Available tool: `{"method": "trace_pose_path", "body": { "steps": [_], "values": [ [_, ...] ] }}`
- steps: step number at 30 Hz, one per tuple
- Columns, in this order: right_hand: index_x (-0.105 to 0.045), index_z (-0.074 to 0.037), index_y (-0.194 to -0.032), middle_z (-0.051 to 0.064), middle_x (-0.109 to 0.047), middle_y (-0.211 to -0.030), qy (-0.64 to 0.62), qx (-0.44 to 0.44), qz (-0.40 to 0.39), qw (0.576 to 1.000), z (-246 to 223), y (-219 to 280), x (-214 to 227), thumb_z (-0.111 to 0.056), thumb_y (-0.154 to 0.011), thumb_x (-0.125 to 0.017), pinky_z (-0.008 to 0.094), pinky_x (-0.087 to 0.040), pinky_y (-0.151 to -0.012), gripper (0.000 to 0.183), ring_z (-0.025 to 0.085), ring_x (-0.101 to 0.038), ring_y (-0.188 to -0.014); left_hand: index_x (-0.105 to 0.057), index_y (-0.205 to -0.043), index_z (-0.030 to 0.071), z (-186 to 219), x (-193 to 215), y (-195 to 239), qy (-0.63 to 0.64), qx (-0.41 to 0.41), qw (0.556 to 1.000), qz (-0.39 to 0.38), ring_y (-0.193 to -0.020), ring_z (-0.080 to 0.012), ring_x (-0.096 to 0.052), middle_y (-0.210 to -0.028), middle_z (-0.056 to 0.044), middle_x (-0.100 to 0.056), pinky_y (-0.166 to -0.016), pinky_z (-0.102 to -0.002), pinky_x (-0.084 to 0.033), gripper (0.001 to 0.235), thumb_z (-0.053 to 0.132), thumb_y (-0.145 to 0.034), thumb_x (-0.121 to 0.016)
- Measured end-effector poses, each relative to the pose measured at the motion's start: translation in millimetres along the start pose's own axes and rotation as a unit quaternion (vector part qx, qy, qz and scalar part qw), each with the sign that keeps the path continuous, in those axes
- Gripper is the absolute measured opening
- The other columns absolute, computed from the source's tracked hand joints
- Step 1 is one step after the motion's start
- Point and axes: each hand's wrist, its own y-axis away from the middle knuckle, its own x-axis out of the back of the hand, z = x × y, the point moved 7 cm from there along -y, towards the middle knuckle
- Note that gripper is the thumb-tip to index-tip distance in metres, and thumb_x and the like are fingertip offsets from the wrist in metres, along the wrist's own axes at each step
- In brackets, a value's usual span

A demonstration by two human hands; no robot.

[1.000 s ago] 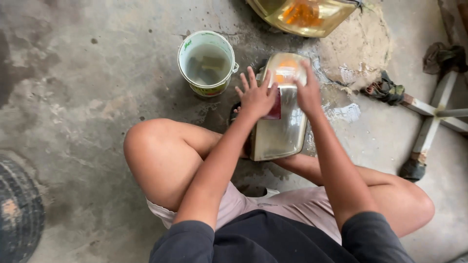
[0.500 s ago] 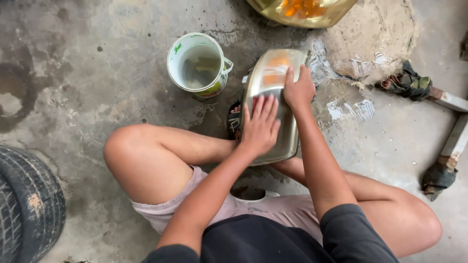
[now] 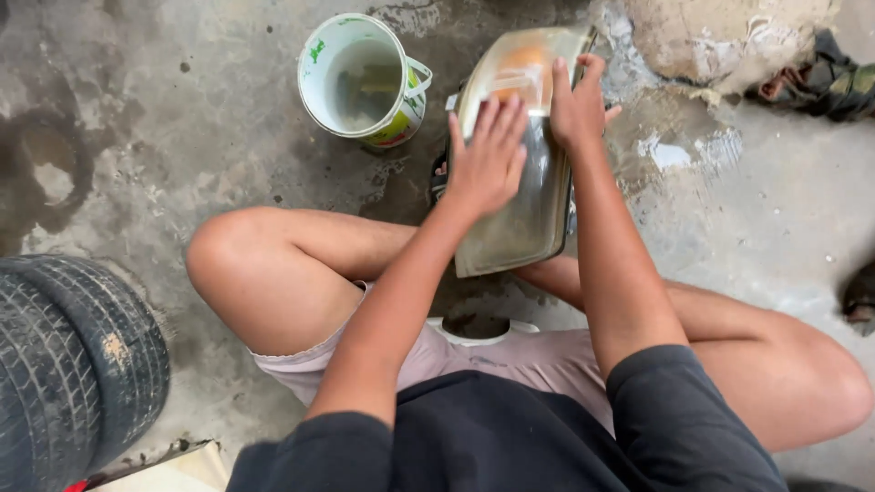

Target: Sanding a car headlight lens with a sanding block and water to restore its surface.

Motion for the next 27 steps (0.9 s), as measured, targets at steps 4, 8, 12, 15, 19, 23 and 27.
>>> {"method": "trace_pose_path", "body": {
  "steps": [4,8,12,15,19,23,27],
  "values": [
    [-0.037,-0.021,-0.129,0.016,-0.07,-0.133,-0.042,-0.019,-0.021,0.999,6.6,-5.2,-1.0,-0.055,-0.098,-0.031,0.073,0.001,-0.11,0.046,0.037,-0.065,-0.125,-0.028,-0.162,0.005,31.5,5.2,44.7,-0.026,-0.017,0.999,0.026,-0.159,-0.0337,-0.012,-0.171,-0.009,-0.02,-0.122,-0.074,-0.01,0.072,0.04,-0.102,-0.049],
    [-0.042,-0.02,-0.127,0.015,-0.069,-0.133,-0.036,-0.03,0.003,0.999,2.7,-5.4,1.4,-0.06,-0.096,-0.027,0.072,0.0,-0.111,0.053,0.035,-0.066,-0.121,-0.031,-0.162,0.011,47.9,5.2,70.6,0.022,-0.08,0.997,0.004,-0.161,-0.0253,-0.015,-0.172,-0.003,-0.021,-0.122,-0.075,-0.007,0.074,0.044,-0.099,-0.051],
    [-0.046,-0.019,-0.126,0.01,-0.072,-0.129,-0.05,-0.02,0.007,0.999,10.0,-2.7,0.0,-0.065,-0.093,-0.023,0.072,-0.004,-0.11,0.061,0.033,-0.065,-0.121,-0.034,-0.162,0.014,31.8,-9.8,11.2,0.01,0.008,1.0,0.028,-0.16,-0.0251,-0.013,-0.171,0.0,-0.021,-0.119,-0.079,0.001,0.068,0.045,-0.103,-0.047],
    [-0.046,-0.022,-0.127,0.009,-0.072,-0.131,-0.072,-0.029,0.019,0.997,12.0,-9.5,-1.2,-0.068,-0.092,-0.022,0.069,-0.001,-0.112,0.063,0.032,-0.065,-0.123,-0.017,-0.166,0.01,68.8,-8.4,73.6,-0.076,-0.082,0.991,-0.072,-0.16,-0.0293,0.0,-0.174,-0.006,-0.009,-0.122,-0.073,0.0,0.083,0.052,-0.1,-0.046],
    [-0.048,-0.015,-0.126,0.011,-0.071,-0.127,-0.051,-0.034,0.02,0.998,1.7,-3.7,6.0,-0.066,-0.093,-0.019,0.07,-0.003,-0.113,0.067,0.03,-0.067,-0.115,-0.035,-0.162,0.012,69.4,-9.6,79.2,0.076,-0.115,0.99,-0.027,-0.16,-0.0205,-0.014,-0.171,-0.001,-0.024,-0.12,-0.077,0.005,0.066,0.04,-0.103,-0.043],
    [-0.047,-0.018,-0.124,0.013,-0.071,-0.132,-0.06,-0.032,0.013,0.998,3.9,0.6,5.1,-0.065,-0.092,-0.012,0.071,-0.002,-0.111,0.066,0.037,-0.063,-0.124,-0.038,-0.159,0.012,55.0,-8.1,29.5,0.004,-0.053,0.999,0.012,-0.159,-0.0261,-0.014,-0.17,-0.002,-0.025,-0.12,-0.078,-0.005,0.064,0.04,-0.102,-0.044],
    [-0.047,-0.019,-0.125,0.01,-0.075,-0.12,-0.068,-0.034,0.022,0.997,0.5,-0.5,6.1,-0.068,-0.091,-0.013,0.068,-0.003,-0.113,0.069,0.032,-0.067,-0.114,-0.039,-0.159,0.007,80.1,5.0,104.4,0.061,-0.144,0.988,-0.019,-0.16,-0.0265,-0.017,-0.17,-0.006,-0.027,-0.118,-0.078,-0.004,0.064,0.028,-0.098,-0.048]
  ]
}}
